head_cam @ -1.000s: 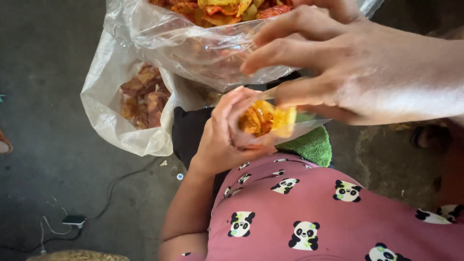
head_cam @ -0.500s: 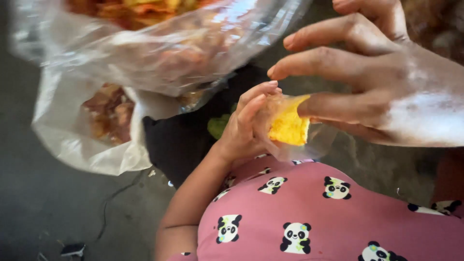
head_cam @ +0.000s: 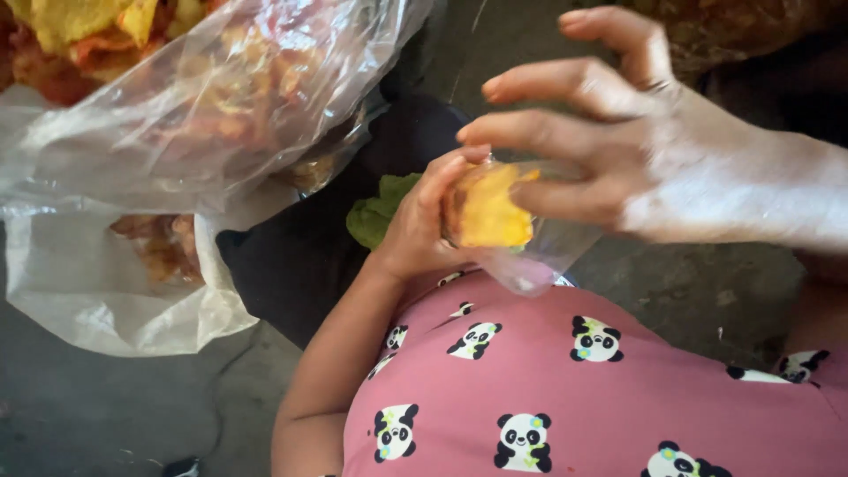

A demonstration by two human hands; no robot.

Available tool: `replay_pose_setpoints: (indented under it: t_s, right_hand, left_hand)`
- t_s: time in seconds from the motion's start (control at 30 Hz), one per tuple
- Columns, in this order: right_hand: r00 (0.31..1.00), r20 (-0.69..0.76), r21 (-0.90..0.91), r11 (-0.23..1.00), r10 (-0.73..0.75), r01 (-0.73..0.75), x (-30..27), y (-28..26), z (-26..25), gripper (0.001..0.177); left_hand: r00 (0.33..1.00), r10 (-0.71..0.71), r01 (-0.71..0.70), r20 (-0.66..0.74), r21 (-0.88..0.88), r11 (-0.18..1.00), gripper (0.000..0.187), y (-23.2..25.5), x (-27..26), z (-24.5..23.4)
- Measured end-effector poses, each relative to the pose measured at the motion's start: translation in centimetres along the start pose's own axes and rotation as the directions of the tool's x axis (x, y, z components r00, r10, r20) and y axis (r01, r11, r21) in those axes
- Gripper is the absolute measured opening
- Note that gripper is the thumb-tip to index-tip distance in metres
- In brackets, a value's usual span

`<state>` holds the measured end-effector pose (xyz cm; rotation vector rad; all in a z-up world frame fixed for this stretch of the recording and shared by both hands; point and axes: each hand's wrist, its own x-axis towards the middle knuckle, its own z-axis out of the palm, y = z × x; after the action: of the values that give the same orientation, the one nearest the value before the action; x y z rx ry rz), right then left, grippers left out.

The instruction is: Packing spicy chips from a large bulk bag into smaller individual plastic bags by hand.

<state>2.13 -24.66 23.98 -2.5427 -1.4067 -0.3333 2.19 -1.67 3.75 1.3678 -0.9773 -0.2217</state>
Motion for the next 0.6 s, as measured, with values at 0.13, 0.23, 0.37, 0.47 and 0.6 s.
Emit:
replay_pose_setpoints:
  t_s: [0.13, 0.23, 0.37, 0.47, 0.6]
  right_hand:
    - [0.999, 0.049, 0.197, 0.980, -0.014, 0.004, 0.3, 0.6, -2.5, 0.014]
    - [0.998, 0.011, 0.258, 0.964, 0.062, -0.063, -0.2, 1.1, -2.8, 0.015]
    - [0.988, -0.016, 0.376, 0.916, 0.156, -0.138, -1.5, 1.4, -2.7, 0.019]
    - [0.963, -0.004, 0.489, 0.841, 0.268, -0.232, -2.7, 1.5, -2.3, 0.025]
    - [0.902, 0.050, 0.626, 0.690, 0.429, -0.363, -4.0, 2.0, -1.7, 0.036]
  left_hand:
    - [0.993, 0.006, -0.013, -0.118, -0.062, 0.998, 0.096, -1.8, -1.8, 0.4]
    - [0.984, -0.087, 0.072, -0.157, -0.095, 0.993, 0.095, -0.9, -2.7, 0.0]
    - [0.954, -0.224, 0.241, -0.200, 0.064, 0.968, 0.056, 1.3, -2.4, -1.2]
    - [0.969, -0.016, 0.067, -0.246, 0.199, 0.978, 0.063, 0.5, -3.7, -1.3]
    - [0.952, 0.120, -0.030, -0.282, 0.303, 0.952, 0.069, 1.1, -3.6, -2.0]
